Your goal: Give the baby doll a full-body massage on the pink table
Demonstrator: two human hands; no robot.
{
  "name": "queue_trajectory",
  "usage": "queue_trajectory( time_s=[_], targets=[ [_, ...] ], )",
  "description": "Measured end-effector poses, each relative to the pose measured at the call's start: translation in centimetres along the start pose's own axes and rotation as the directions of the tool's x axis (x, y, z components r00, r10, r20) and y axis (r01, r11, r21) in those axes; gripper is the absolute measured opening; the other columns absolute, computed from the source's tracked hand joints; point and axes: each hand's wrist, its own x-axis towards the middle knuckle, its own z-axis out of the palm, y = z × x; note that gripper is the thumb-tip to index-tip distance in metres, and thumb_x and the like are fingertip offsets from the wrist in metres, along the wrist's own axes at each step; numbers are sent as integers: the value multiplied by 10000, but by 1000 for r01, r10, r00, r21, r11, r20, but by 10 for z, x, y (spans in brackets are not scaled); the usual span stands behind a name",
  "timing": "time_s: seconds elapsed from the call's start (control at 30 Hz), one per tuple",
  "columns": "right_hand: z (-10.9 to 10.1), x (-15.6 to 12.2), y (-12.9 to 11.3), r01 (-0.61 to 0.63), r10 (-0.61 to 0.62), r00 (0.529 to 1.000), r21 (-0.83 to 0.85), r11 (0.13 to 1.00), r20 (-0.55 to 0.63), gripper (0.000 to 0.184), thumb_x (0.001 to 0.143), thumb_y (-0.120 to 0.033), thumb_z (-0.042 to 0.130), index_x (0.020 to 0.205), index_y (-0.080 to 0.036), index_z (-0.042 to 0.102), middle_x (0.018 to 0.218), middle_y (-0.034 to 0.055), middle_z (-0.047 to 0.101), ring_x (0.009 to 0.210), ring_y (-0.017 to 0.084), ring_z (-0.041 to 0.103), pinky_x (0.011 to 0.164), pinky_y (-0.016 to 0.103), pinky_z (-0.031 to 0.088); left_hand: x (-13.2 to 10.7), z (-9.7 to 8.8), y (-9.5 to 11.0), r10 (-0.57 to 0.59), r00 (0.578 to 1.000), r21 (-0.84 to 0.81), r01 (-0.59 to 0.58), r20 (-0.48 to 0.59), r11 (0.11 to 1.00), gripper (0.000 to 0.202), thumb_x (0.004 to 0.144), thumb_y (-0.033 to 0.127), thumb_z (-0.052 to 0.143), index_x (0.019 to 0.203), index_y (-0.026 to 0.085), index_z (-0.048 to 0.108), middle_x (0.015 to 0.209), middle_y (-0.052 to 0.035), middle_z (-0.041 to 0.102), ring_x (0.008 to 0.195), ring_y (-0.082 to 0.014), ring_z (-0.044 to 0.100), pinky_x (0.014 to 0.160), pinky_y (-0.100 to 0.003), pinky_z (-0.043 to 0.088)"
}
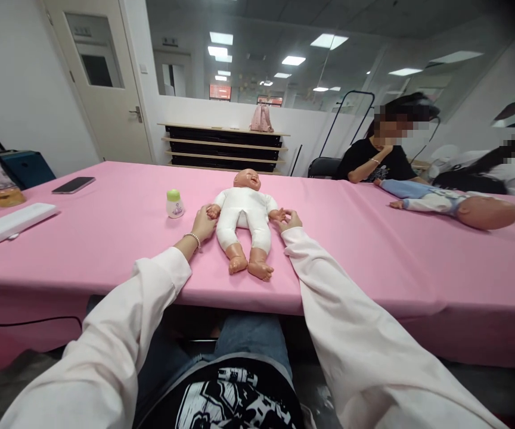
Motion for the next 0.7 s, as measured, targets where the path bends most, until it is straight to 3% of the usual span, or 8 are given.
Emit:
queue_trajectory(
  time_s=[0.07, 0.2, 0.37, 0.57, 0.7],
  targets=[
    [3, 10, -2, 13, -12, 998, 12, 1000, -58, 523, 661, -434, 666, 1079, -165, 502, 1104, 132, 590, 935, 224, 621, 769, 384, 550, 6, 9, 4, -20, 996, -91, 12, -90, 996, 622, 673, 76, 616, 1254, 174, 418, 1284, -135, 469, 1151, -207, 509, 994, -351, 411],
    [14, 35, -12, 127, -119, 968, 22, 992, -219, 488, 738, -457, 576, 1120, -197, 418, 1094, 112, 609, 958, 206, 626, 853, 383, 510, 32, 25, 14, 124, 953, -113, -161, -276, 981, 648, 705, 68, 583, 1292, 196, 338, 1284, -125, 435, 1182, -206, 475, 1026, -358, 385],
    [34, 72, -21, 26, -45, 933, -58, 998, -356, 322, 863, -496, 408, 1003, -206, 416, 1091, 105, 595, 959, 193, 613, 842, 339, 479, 72, 45, 25, 206, 931, -38, -228, -300, 973, 482, 812, 118, 492, 1241, 169, 278, 1201, -132, 506, 1008, -175, 565, 896, -332, 465],
    [55, 110, -7, 21, -24, 950, -12, 1000, -312, 330, 905, -461, 294, 1054, -191, 410, 1094, 119, 615, 1034, 194, 594, 942, 376, 421, 101, 64, 21, 399, 877, 198, -355, -268, 914, 175, 894, 208, 419, 1067, 195, 396, 1304, -136, 475, 1249, -197, 412, 1024, -387, 366],
    [63, 128, 9, 97, -93, 970, 5, 995, -225, 391, 912, -446, 260, 1107, -178, 466, 1166, 118, 603, 974, 171, 627, 911, 342, 450, 117, 70, 7, 457, 850, 265, -392, -261, 881, 180, 914, 204, 350, 1077, 184, 422, 1390, -145, 422, 1276, -203, 390, 1034, -424, 331]
  ],
)
